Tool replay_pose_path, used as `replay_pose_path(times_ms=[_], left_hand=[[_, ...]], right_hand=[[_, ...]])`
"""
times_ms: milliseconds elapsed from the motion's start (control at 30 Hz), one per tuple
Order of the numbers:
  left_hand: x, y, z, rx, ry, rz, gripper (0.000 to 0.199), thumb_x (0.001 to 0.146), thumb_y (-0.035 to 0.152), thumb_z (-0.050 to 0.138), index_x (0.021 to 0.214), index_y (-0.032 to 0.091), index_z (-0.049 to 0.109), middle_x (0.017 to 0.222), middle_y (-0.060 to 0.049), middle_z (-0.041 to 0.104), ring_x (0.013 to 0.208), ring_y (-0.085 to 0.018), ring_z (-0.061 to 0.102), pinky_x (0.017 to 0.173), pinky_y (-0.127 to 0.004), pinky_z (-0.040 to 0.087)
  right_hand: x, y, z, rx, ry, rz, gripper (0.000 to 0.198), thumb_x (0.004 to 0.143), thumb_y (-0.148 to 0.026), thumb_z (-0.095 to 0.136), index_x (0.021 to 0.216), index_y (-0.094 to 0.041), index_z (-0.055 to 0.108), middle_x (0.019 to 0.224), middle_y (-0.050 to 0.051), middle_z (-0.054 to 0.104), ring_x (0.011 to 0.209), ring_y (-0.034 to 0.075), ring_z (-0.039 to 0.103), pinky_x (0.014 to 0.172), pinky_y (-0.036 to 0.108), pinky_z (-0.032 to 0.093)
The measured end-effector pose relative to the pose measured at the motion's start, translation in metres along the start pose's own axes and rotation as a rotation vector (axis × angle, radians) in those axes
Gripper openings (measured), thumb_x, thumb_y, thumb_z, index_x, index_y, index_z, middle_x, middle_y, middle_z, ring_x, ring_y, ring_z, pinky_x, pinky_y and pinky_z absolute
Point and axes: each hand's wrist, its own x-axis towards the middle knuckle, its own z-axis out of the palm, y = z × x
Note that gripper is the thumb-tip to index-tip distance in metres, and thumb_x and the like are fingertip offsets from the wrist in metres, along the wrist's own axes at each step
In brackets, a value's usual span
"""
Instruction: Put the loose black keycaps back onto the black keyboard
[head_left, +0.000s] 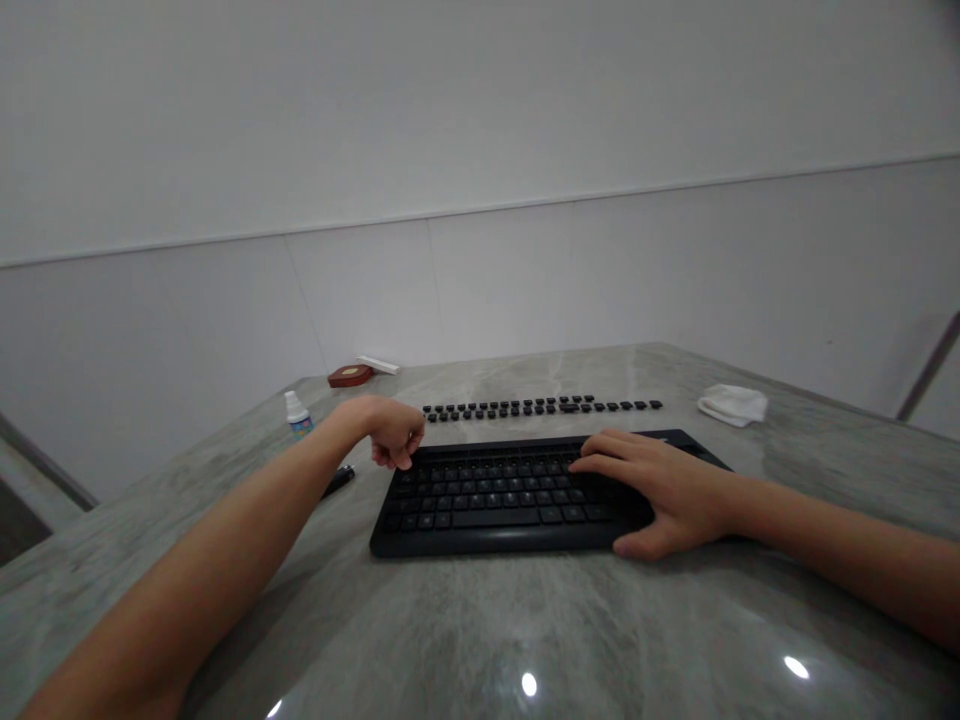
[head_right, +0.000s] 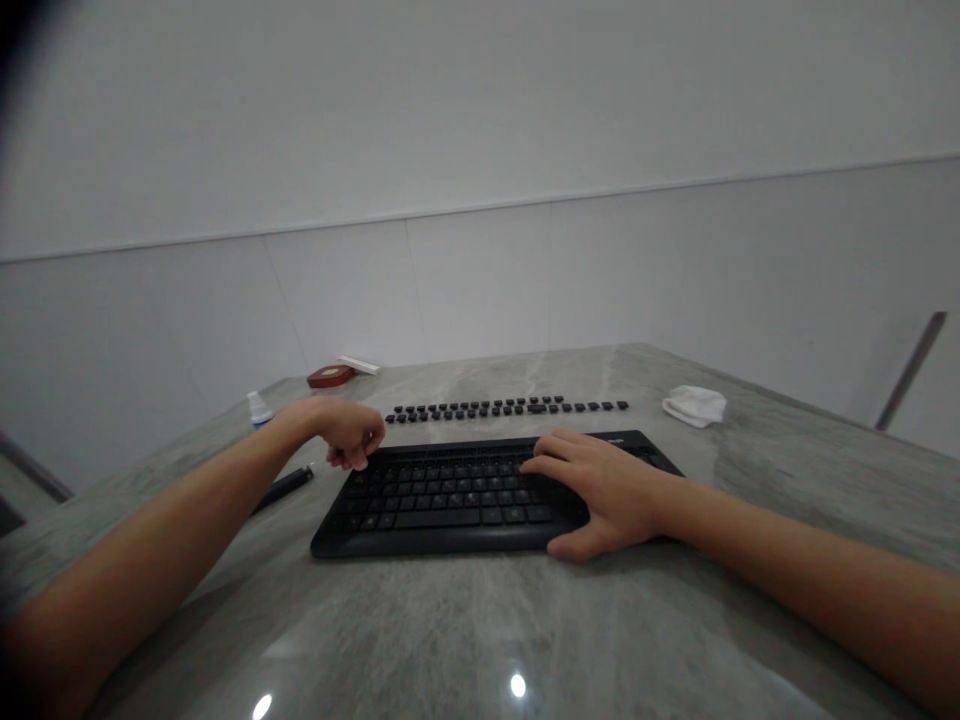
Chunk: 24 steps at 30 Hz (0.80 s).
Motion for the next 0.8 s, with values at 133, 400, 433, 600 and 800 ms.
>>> replay_pose_path(times_ms=[133, 400, 433, 600, 800], left_hand=[[0.004, -0.007, 0.000, -0.055, -0.031, -0.037, 0.030, 0.068, 0.030, 0.076, 0.070, 0.016, 0.049, 0.051, 0.000, 0.057, 0.044, -0.014, 0.056, 0.044, -0.023, 0.047], [0.000, -0.011, 0.001, -0.102, -0.050, -0.031, 0.027, 0.070, 0.030, 0.073, 0.072, 0.017, 0.050, 0.048, 0.001, 0.055, 0.041, -0.014, 0.053, 0.045, -0.025, 0.048], [-0.001, -0.011, 0.001, -0.100, -0.046, -0.028, 0.028, 0.071, 0.031, 0.073, 0.071, 0.017, 0.049, 0.048, 0.002, 0.055, 0.041, -0.014, 0.053, 0.045, -0.025, 0.048], [-0.006, -0.004, 0.002, -0.057, -0.021, -0.040, 0.028, 0.072, 0.029, 0.072, 0.070, 0.017, 0.047, 0.045, 0.003, 0.053, 0.040, -0.013, 0.052, 0.046, -0.025, 0.048], [-0.007, 0.012, 0.003, 0.050, 0.036, -0.084, 0.021, 0.072, 0.016, 0.068, 0.071, 0.017, 0.047, 0.042, 0.003, 0.053, 0.038, -0.013, 0.052, 0.045, -0.023, 0.046]], right_hand=[[0.000, 0.000, 0.000, 0.005, 0.012, -0.007, 0.074, 0.068, -0.056, 0.067, 0.128, -0.016, 0.053, 0.115, 0.014, 0.053, 0.102, 0.028, 0.053, 0.091, 0.046, 0.045], [0.001, -0.002, -0.002, 0.017, 0.010, -0.001, 0.072, 0.068, -0.056, 0.067, 0.126, -0.015, 0.055, 0.114, 0.014, 0.054, 0.102, 0.028, 0.053, 0.090, 0.046, 0.045], [0.001, -0.002, -0.002, 0.019, 0.010, 0.000, 0.072, 0.068, -0.056, 0.067, 0.126, -0.015, 0.055, 0.114, 0.014, 0.054, 0.102, 0.028, 0.053, 0.090, 0.046, 0.045], [0.001, -0.002, -0.002, 0.022, 0.010, 0.007, 0.073, 0.067, -0.056, 0.067, 0.126, -0.015, 0.055, 0.116, 0.014, 0.054, 0.102, 0.029, 0.053, 0.091, 0.047, 0.045], [0.001, -0.003, -0.003, 0.004, -0.013, 0.009, 0.073, 0.068, -0.055, 0.067, 0.126, -0.014, 0.054, 0.115, 0.015, 0.053, 0.103, 0.029, 0.053, 0.091, 0.047, 0.045]])
